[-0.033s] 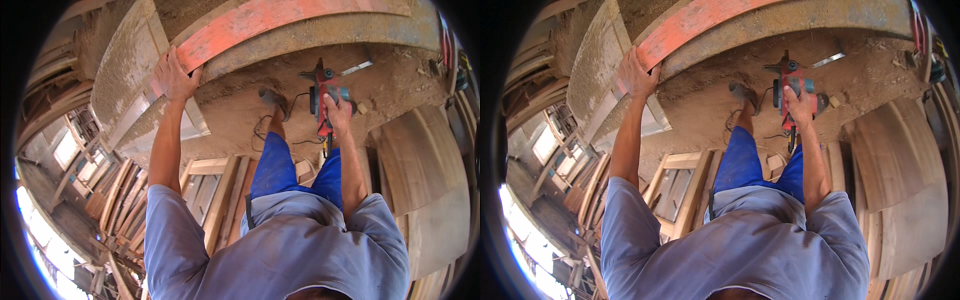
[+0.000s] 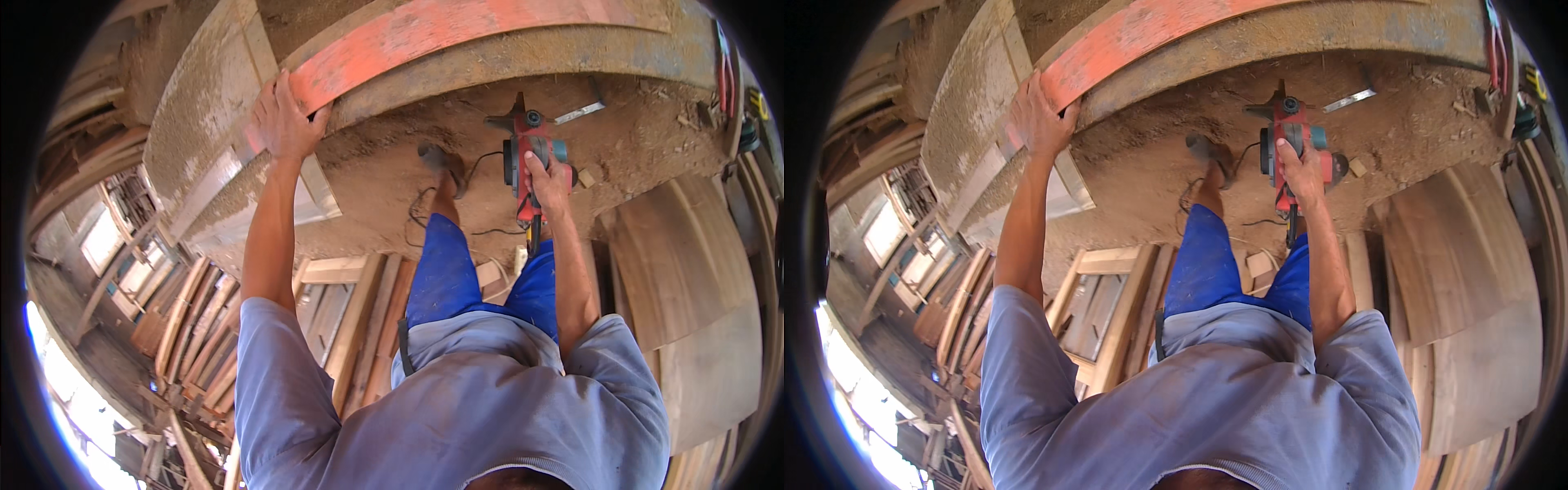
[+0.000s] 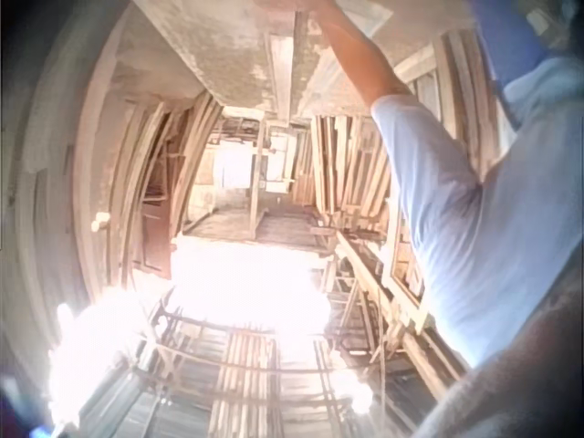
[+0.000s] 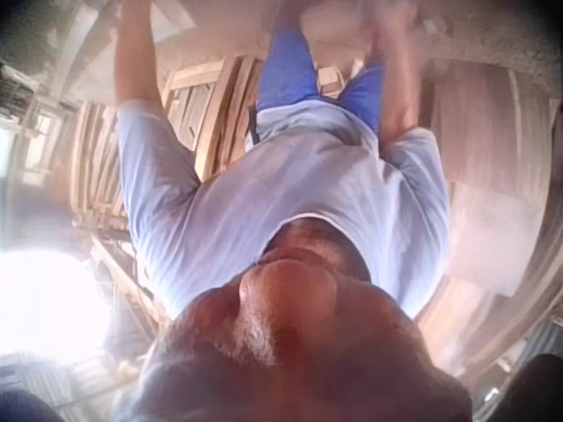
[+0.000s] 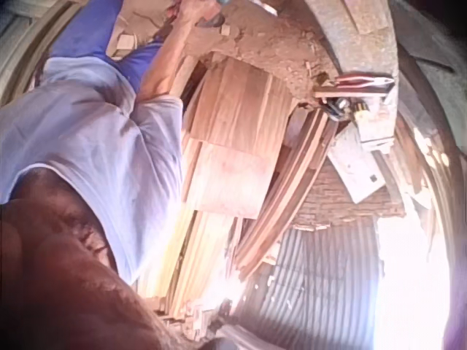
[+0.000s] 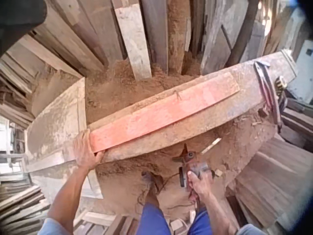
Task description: The person planes a wooden board using an electric planer, touches the wood surface by hand, handles wooden pieces, and planes the board again.
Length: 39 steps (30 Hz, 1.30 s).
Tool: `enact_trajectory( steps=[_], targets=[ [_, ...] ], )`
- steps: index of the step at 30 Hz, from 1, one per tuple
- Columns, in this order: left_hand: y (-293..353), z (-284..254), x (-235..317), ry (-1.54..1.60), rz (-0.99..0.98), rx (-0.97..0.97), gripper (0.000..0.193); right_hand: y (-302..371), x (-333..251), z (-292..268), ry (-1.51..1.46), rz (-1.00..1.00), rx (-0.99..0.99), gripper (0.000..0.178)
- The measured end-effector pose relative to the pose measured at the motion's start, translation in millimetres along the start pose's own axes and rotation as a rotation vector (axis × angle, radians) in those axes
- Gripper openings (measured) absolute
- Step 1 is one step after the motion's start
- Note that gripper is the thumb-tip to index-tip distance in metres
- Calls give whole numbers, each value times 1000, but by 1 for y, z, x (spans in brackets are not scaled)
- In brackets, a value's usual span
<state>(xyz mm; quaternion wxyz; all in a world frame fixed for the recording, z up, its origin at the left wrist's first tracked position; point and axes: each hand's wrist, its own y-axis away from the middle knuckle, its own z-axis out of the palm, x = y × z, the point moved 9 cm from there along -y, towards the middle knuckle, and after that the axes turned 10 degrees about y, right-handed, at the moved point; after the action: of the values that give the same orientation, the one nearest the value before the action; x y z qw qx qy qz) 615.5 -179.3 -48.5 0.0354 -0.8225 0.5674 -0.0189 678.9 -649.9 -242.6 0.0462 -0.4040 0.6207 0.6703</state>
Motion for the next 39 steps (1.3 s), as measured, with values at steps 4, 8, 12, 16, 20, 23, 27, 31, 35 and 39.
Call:
enact_trajectory(
  steps=[4, 8, 12, 16, 20, 23, 27, 31, 35, 39],
  targets=[
    [-12, -13, 9, 20, -57, -65, 94, 4, -40, -14, 92, -67, -33, 25],
    [-13, -7, 16, -22, -121, -89, 95, -6, -49, -40, 107, -54, -31, 24],
    [-16, -25, 29, 120, -71, 6, 111, -4, -58, -49, 224, -66, -32, 25],
    [-15, -21, 20, 94, -139, -92, 108, -1, -54, -51, 271, -38, -58, 28],
    [-16, -31, 12, 115, -185, -112, 108, 1, -39, -41, 316, 14, -91, 27],
    [-17, -26, 19, 154, -145, -72, 107, 7, -37, -33, 342, 42, -90, 26],
    [-17, -33, 22, 139, -118, -17, 104, 7, -38, -15, 359, 24, -132, 24],
    [-23, -32, 27, 179, -95, 10, 103, 2, -52, -2, 471, -17, -178, 28],
    [-19, -36, 22, 162, -136, -4, 102, -13, -52, 7, 501, -44, -209, 31],
    [-15, -32, 17, 169, -155, -38, 103, -24, -61, 13, 492, -50, -214, 30]
  ],
)
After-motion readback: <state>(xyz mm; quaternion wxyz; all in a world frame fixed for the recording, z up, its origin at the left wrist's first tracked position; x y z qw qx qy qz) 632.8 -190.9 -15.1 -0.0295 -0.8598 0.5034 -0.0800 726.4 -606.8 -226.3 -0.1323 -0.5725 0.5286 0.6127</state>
